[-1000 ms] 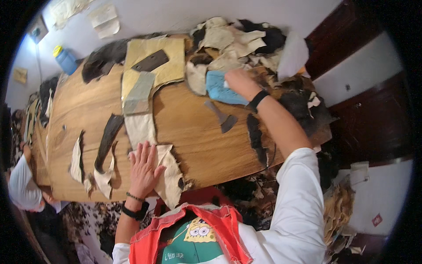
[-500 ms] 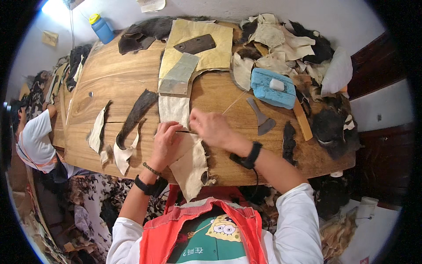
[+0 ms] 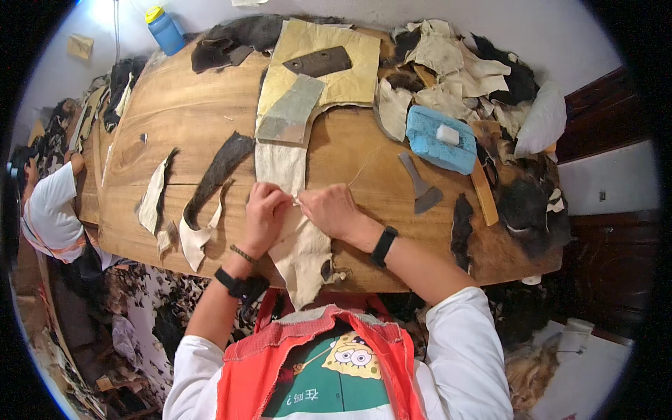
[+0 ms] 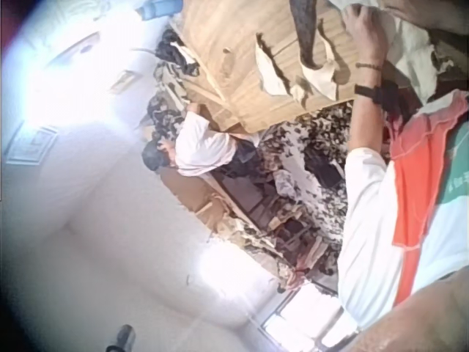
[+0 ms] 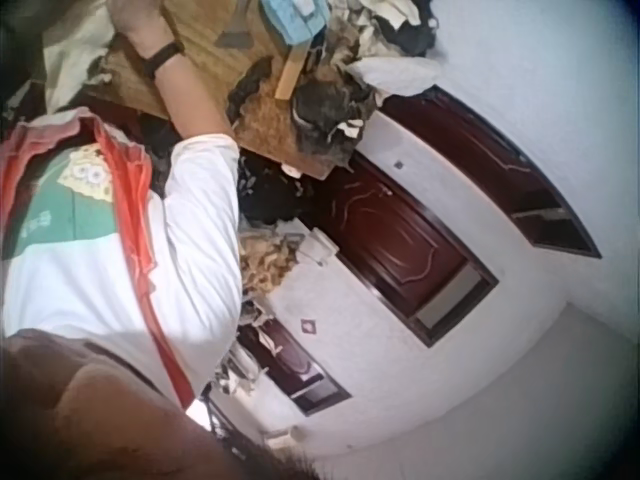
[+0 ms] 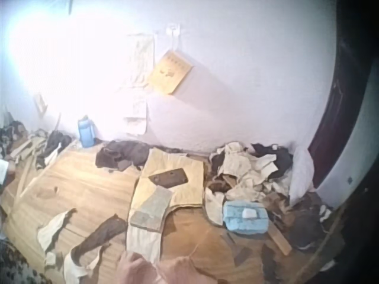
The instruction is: Manually sewing together pieces of leather and fur using a needle and thread at a workshop table.
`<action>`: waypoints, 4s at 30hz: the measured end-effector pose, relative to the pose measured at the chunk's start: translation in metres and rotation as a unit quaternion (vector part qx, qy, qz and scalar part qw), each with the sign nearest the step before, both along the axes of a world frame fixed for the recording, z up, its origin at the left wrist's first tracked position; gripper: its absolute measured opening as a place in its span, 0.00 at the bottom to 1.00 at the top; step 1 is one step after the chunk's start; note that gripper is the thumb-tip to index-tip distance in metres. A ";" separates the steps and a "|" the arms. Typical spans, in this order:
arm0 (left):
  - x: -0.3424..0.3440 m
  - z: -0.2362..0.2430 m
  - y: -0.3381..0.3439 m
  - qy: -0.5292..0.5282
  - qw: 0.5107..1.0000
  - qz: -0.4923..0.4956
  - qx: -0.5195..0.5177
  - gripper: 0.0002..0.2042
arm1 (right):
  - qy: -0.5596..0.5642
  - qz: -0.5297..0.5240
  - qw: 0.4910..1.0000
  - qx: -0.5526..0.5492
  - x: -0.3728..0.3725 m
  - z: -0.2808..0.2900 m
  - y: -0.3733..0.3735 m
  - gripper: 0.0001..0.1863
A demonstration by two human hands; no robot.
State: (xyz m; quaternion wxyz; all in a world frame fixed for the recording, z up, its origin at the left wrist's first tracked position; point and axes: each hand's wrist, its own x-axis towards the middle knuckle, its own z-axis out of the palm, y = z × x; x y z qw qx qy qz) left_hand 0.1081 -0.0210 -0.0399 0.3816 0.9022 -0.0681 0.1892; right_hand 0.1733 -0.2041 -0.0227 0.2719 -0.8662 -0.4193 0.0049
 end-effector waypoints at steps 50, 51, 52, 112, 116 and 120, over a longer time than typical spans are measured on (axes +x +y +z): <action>0.014 -0.005 0.009 0.047 0.998 0.004 -0.029 0.03 | -0.179 0.199 0.961 0.068 0.031 0.013 0.020 0.03; 0.013 -0.005 0.008 0.050 0.998 0.009 -0.025 0.03 | -0.187 0.199 0.960 0.070 0.029 0.016 0.019 0.03; 0.012 -0.005 0.007 0.044 0.999 0.007 -0.023 0.03 | -0.180 0.233 0.953 0.075 0.024 0.020 0.017 0.03; 0.013 0.023 0.005 0.122 0.990 -0.017 0.063 0.04 | 0.178 -0.059 0.981 0.043 -0.023 0.021 0.001 0.12; 0.020 0.020 0.002 0.138 0.989 -0.016 0.060 0.02 | 0.142 0.041 0.987 -0.056 -0.047 0.042 -0.013 0.11; 0.013 0.020 0.005 0.143 0.989 -0.014 0.022 0.02 | 0.131 0.098 0.986 -0.034 -0.041 0.050 -0.012 0.10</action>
